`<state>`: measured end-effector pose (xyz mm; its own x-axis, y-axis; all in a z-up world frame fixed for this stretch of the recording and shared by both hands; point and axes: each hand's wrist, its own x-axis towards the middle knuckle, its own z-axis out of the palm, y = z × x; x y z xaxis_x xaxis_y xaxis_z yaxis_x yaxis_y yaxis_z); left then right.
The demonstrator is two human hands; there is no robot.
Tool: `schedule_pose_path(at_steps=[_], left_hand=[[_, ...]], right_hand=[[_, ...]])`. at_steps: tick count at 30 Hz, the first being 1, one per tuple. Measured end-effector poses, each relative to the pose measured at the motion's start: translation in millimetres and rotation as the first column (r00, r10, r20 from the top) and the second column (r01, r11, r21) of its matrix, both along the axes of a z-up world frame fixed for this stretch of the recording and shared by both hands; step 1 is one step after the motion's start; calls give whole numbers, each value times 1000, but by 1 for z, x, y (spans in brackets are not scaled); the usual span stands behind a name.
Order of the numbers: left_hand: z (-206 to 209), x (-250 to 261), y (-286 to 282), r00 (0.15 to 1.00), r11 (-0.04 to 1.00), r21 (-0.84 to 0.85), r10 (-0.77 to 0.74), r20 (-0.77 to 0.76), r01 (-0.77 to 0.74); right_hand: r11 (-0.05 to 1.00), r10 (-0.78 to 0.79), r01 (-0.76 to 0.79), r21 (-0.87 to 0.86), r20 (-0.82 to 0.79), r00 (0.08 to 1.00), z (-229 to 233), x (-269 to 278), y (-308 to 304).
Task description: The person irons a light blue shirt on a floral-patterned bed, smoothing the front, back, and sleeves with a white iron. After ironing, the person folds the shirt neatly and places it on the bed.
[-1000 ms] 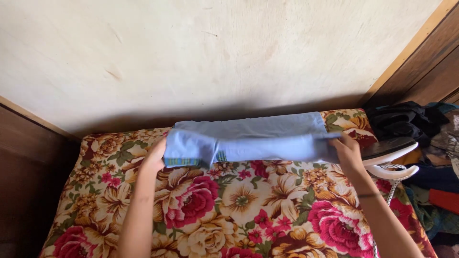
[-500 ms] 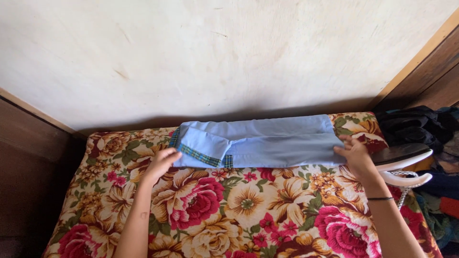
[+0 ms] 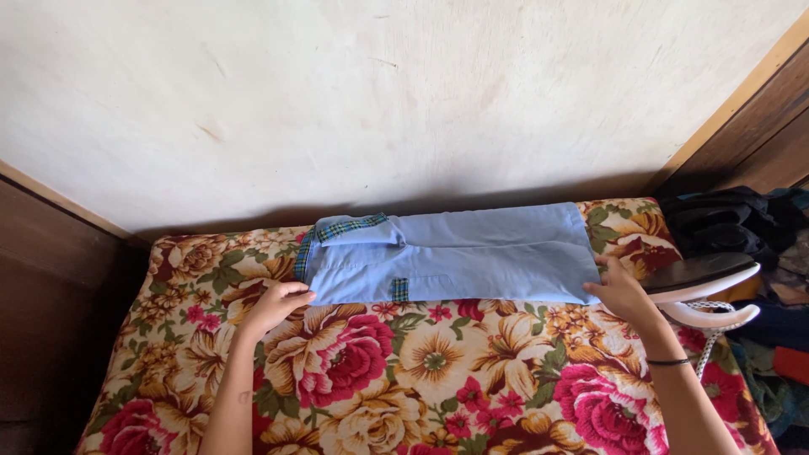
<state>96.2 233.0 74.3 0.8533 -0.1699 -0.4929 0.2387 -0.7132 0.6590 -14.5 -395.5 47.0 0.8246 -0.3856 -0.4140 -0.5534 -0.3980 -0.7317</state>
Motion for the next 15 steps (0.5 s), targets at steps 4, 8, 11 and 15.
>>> schedule_pose_path(at_steps=[4,8,11,15], left_hand=[[-20,11,11,999,929,-370,2,-46,-19],[33,42,-1,992,816,-567,123,-19,-112],[98,69,-23,989,856,-503,150,16,-122],[182,91,-41,931,814,-580,201,306,15]], right_hand=[[982,-106,93,164,74,992,41,2,19],[967,-111,46,250,251,962,37,34,-13],[986,-61,3,169,342,938,79,60,-22],[994,-75,19,109,533,843,156,81,-29]])
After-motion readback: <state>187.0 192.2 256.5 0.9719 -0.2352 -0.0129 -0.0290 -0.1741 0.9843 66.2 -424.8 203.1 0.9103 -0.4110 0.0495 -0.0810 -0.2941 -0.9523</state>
